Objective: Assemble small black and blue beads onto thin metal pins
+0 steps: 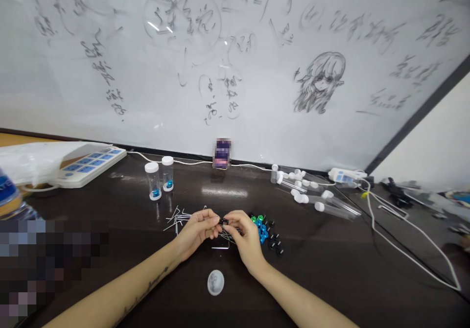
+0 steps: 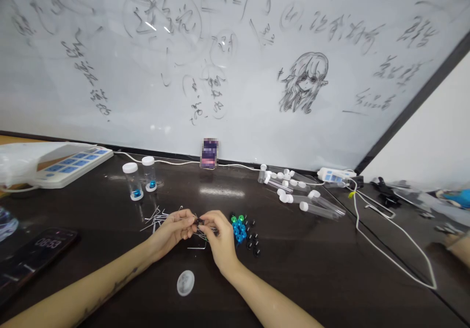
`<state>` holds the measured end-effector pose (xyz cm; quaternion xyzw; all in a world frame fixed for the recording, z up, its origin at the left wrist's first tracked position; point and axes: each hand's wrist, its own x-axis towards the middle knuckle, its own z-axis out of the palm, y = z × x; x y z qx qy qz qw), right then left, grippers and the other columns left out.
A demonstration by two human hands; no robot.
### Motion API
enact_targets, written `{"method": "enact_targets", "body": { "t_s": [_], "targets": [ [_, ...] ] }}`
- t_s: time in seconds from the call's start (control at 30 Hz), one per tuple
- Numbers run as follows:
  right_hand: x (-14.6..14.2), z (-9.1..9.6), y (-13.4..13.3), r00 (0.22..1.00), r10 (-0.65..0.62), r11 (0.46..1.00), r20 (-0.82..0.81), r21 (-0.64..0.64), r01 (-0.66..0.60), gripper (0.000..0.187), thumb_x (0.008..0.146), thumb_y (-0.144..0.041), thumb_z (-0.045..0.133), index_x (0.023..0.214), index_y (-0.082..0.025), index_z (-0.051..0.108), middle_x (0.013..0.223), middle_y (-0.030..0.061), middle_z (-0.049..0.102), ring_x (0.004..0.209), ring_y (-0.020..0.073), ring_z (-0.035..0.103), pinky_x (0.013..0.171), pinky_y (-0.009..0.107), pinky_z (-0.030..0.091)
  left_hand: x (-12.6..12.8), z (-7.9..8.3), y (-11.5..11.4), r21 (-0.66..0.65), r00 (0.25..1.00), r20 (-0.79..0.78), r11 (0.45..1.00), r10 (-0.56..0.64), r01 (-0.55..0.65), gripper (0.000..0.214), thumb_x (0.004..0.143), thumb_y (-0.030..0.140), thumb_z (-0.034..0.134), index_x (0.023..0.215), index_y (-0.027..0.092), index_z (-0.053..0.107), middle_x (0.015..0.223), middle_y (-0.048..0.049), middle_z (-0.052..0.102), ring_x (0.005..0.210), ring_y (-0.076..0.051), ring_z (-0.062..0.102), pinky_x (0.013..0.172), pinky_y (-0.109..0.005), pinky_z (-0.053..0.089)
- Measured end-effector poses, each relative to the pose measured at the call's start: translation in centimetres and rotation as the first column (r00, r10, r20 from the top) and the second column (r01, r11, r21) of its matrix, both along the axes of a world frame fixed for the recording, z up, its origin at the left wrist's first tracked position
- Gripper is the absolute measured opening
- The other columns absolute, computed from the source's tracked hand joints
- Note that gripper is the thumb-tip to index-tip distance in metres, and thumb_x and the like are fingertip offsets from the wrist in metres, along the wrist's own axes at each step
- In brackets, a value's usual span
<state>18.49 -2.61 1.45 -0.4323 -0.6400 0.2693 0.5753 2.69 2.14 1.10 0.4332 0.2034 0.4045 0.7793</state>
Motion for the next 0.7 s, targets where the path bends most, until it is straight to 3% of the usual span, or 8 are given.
{"method": "enact_targets", "body": {
  "t_s": [0.27,0.47,0.7],
  "targets": [
    [-0.07,0.04,-0.17,1.0,-0.003,1.0,0.005,0.012,0.003,0.012,0.082,-0.012,0.06,0.088,-0.021,0.065,0.094,0.0039,0.056,0.082,0.0171,0.059,0.068,0.027,0.049,0.04,-0.12,0.02,-0.001,1.0,0.011,1.0,-0.001,0.001,0.013,0.078,0.022,0.067,0.074,0.012,0.06,0.066,-0.0047,0.066,0.054,-0.008,0.056,0.051,-0.016,0.042],
    [-0.1,-0.14,-0.07,0.999,-0.048,0.996,-0.014,-0.074,0.047,0.011,0.081,-0.018,0.062,0.092,-0.021,0.063,0.082,0.0015,0.058,0.073,0.0157,0.059,0.063,0.025,0.047,0.03,-0.33,0.14,0.008,1.0,0.006,1.0,-0.002,0.002,0.012,0.077,0.021,0.068,0.077,0.011,0.061,0.068,-0.0054,0.067,0.055,-0.008,0.057,0.052,-0.016,0.043],
    [-0.15,-0.11,-0.22,0.996,0.002,0.988,-0.093,-0.153,-0.016,0.009,0.083,-0.026,0.062,0.088,-0.019,0.06,0.069,-0.0004,0.061,0.061,0.014,0.058,0.057,0.024,0.046,0.01,-0.3,0.13,0.009,1.0,0.006,1.0,-0.024,0.024,0.013,0.077,0.021,0.069,0.078,0.012,0.06,0.068,-0.0063,0.068,0.053,-0.008,0.057,0.052,-0.017,0.043]
  ]
}}
